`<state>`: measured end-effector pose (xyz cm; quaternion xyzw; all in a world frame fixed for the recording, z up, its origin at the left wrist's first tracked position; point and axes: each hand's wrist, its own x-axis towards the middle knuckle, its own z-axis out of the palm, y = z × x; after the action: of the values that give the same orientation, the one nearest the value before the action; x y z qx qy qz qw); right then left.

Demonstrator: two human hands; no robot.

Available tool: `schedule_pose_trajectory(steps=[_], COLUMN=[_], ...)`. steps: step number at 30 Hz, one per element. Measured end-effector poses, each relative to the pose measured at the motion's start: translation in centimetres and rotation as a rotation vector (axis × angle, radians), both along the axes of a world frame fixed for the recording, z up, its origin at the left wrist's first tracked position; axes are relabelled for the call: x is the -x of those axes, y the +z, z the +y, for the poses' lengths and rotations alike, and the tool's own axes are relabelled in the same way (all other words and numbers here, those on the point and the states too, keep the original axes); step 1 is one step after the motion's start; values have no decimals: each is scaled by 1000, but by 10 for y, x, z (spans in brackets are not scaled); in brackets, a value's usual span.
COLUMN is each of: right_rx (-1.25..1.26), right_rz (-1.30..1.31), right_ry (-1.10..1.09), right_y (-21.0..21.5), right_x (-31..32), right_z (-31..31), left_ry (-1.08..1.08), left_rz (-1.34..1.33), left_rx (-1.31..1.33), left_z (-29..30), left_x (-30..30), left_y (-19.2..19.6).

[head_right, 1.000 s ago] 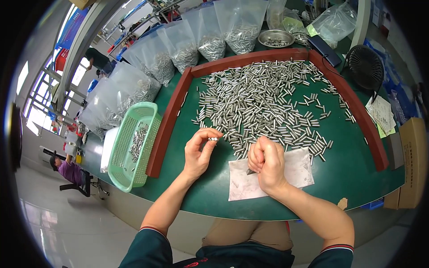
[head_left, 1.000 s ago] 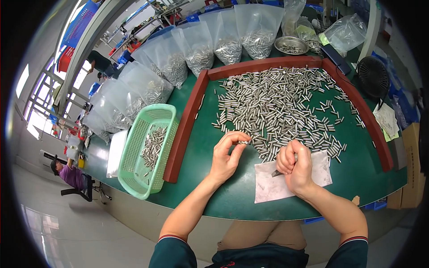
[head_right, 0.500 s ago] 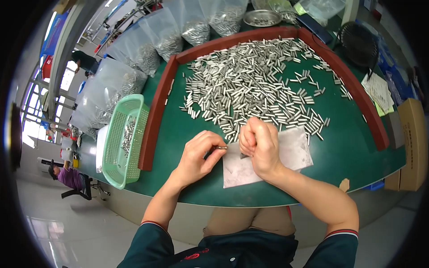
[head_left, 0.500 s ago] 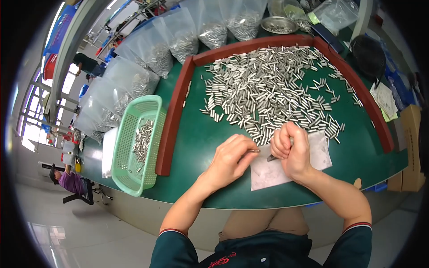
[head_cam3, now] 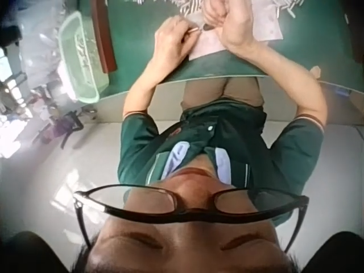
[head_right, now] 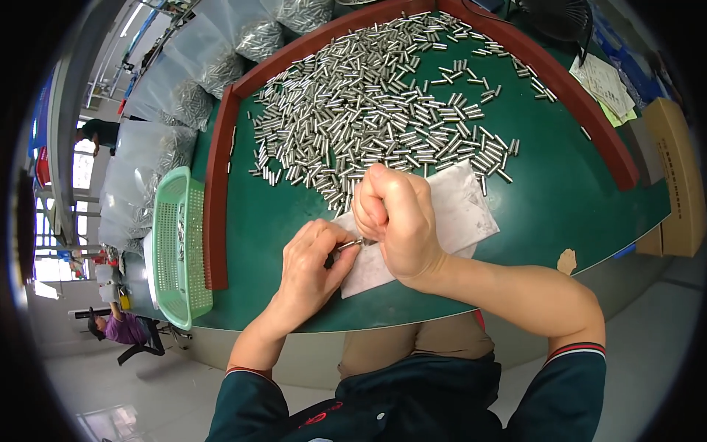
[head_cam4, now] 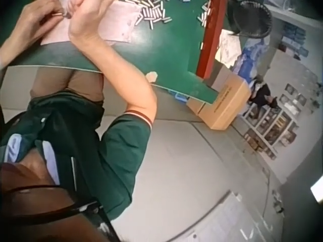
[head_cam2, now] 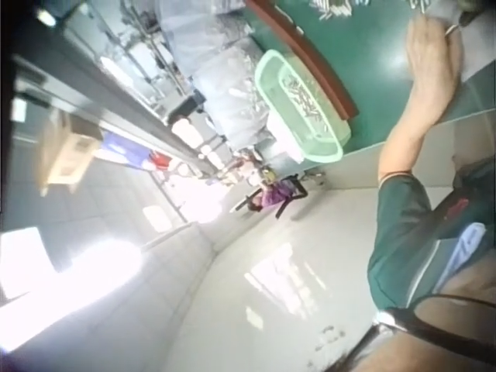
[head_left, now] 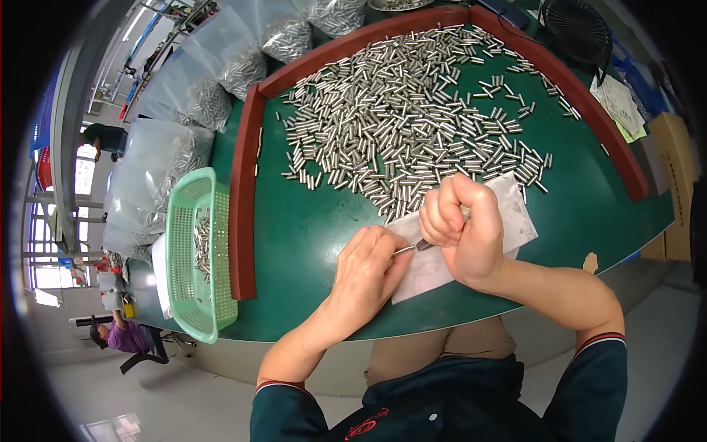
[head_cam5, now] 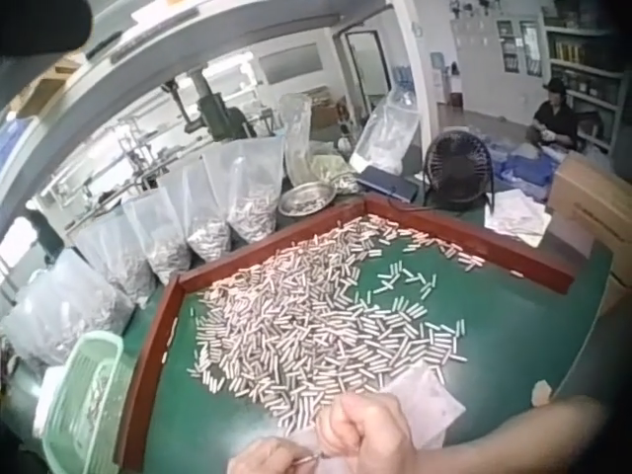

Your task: Cleaning small cylindrical metal components using a white cloth at a workbench.

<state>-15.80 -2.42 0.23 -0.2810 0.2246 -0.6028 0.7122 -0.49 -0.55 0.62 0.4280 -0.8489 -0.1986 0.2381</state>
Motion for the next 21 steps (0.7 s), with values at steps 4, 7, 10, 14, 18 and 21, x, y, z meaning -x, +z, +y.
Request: schedule_pose_trajectory(steps=[4, 7, 10, 14, 18, 21], right_rx=[24, 23, 15, 5, 18, 49], right_rz=[37, 52, 53, 61, 91, 139], right_ry=[-25, -34, -27, -35, -39, -68], right_y=[0, 0, 2, 0, 0, 1], right_x=[-2, -3, -4, -4, -5, -9], right_z=[1, 0, 1, 1, 2, 4], left_ry=[10, 36, 42, 43, 58, 44], left_rz=[2, 19, 11, 16, 23, 14], left_rx=[-6, 35, 30, 24, 28, 42], left_z=[-1, -2, -1, -1, 1, 1], left_x=[1, 3, 2, 4, 4, 4], left_y=[0, -1, 1, 0, -1, -1])
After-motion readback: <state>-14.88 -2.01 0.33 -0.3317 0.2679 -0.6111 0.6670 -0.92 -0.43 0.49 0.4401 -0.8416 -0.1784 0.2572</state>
